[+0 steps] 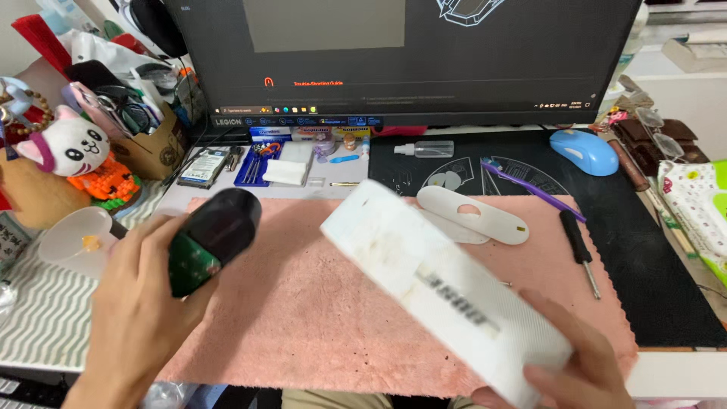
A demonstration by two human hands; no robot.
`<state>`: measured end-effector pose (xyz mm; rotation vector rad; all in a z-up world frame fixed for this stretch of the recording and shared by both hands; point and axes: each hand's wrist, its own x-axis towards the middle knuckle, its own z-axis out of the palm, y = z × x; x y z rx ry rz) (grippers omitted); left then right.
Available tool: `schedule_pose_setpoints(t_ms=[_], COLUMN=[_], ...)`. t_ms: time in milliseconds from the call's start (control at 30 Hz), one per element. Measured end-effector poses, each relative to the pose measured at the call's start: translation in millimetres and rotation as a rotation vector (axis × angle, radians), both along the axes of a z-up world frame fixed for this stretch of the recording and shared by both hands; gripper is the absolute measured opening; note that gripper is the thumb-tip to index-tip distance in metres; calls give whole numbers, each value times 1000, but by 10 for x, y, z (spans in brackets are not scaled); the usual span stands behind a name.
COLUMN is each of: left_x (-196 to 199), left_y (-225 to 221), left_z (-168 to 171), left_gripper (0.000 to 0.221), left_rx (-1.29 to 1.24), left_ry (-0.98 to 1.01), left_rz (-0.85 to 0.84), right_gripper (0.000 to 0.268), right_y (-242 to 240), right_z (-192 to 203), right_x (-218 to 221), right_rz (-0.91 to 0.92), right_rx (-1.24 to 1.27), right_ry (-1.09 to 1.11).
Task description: The person disassembles a portable speaker by removing the outer white plastic frame from the black speaker unit, then uses a thin tool to pry and remove internal plastic components.
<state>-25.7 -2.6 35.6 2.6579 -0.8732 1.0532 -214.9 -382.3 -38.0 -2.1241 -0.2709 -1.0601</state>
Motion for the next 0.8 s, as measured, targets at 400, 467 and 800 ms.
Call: schedule_pose_setpoints(t_ms=[400, 467, 800], left_x=[-425, -449, -486], left_y=[-294, -368, -595], left_z=[70, 9, -126], left_gripper=[23, 22, 26], left_rx=[153, 159, 195], left_ry=[-208, -230, -382], left_rz=[-662, -688, -756], right_gripper=[76, 80, 80], right_y=[117, 104, 272], right_z=[-79, -43, -72], right_x=[190, 189, 268], right_rz=[-29, 61, 376], right_rx=[63, 99, 316], right_ry=[-125, -91, 27])
